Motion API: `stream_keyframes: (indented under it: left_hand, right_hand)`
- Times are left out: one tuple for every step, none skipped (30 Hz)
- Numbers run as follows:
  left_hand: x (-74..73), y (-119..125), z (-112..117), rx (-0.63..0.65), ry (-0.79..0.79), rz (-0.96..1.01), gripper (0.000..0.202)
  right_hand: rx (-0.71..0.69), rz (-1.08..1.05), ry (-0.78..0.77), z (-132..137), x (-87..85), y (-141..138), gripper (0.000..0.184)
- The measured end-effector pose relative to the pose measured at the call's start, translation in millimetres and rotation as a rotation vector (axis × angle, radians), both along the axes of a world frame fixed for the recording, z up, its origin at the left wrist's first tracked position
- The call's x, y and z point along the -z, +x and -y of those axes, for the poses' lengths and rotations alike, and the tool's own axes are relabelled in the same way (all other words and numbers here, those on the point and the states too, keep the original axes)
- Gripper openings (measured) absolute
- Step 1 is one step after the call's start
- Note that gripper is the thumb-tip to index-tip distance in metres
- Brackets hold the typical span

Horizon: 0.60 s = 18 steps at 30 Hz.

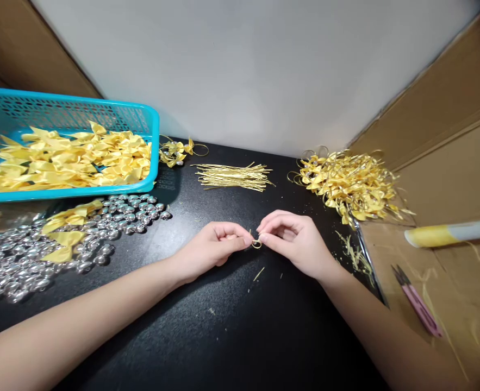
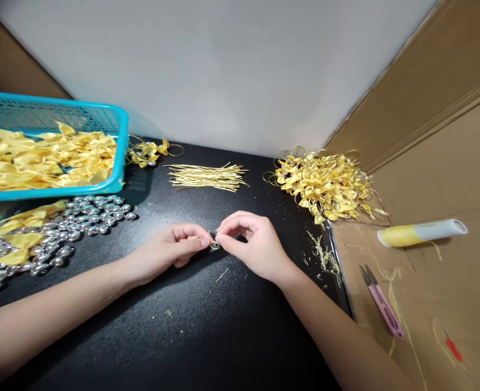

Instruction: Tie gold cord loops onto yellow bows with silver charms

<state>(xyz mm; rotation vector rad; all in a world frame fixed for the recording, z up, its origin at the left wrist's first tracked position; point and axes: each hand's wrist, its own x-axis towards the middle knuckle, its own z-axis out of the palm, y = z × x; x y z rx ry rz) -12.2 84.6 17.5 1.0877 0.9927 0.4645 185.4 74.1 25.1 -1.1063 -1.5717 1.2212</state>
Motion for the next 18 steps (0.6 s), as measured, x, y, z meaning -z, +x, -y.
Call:
stream_keyframes:
  left_hand:
    - [0.1,0,0,0.000,0.004,-0.003,0.030]
    - [0.3,0,0,0.002,0.006,-0.006,0.029]
    - [0.5,0,0,0.007,0.007,-0.008,0.028]
    - [0.7,0,0,0.010,0.008,-0.008,0.027]
    - [0.8,-1,0,0.012,0.008,-0.008,0.027]
    - [0.8,-1,0,0.010,0.009,-0.007,0.026]
    - [0.7,-1,0,0.008,0.011,-0.005,0.026]
    - [0.7,-1,0,0.006,0.012,-0.003,0.027]
    - [0.9,-1,0,0.004,0.013,-0.001,0.028]
    - [1.2,-1,0,0.001,0.011,-0.001,0.029]
    - [1.9,-1,0,-0.005,0.006,0.001,0.029]
    - [2.8,0,0,-0.017,-0.002,0.005,0.029]
    - [3.9,0,1,-0.035,-0.011,0.011,0.029]
    - [5.2,0,1,-0.057,-0.018,0.020,0.029]
    - [6.5,0,1,-0.077,-0.023,0.031,0.028]
    - [7.6,0,2,-0.094,-0.022,0.041,0.027]
    - [8.4,0,3,-0.107,-0.015,0.048,0.027]
    - [8.9,-1,3,-0.118,-0.006,0.052,0.026]
  right_hand:
    - [0.007,0.039,0.043,0,-0.7,0,0.005]
    - [0.015,0.089,0.101,0,-1.3,1,0.003]
    - [0.015,0.147,0.173,0,-2.1,1,0.007]
    - [0.006,0.205,0.255,1,-3.0,1,0.012]
    - [-0.010,0.261,0.338,2,-4.0,0,0.015]
    - [-0.029,0.311,0.415,3,-5.1,0,0.016]
    - [-0.045,0.355,0.480,4,-6.3,-1,0.016]
    - [-0.054,0.398,0.529,6,-7.5,-1,0.015]
    - [-0.052,0.443,0.564,7,-8.6,-2,0.015]
    - [-0.043,0.487,0.588,9,-9.4,-2,0.015]
    - [-0.030,0.530,0.602,10,-10.0,-3,0.015]
    - [-0.012,0.565,0.606,12,-10.3,-3,0.014]
    - [0.012,0.596,0.595,13,-10.3,-4,0.013]
    - [0.036,0.620,0.572,14,-10.1,-5,0.011]
    - [0.054,0.633,0.538,14,-9.6,-6,0.009]
    - [0.064,0.633,0.501,14,-8.9,-7,0.007]
    - [0.070,0.622,0.470,15,-8.3,-8,0.006]
    - [0.074,0.603,0.450,15,-7.6,-9,0.006]
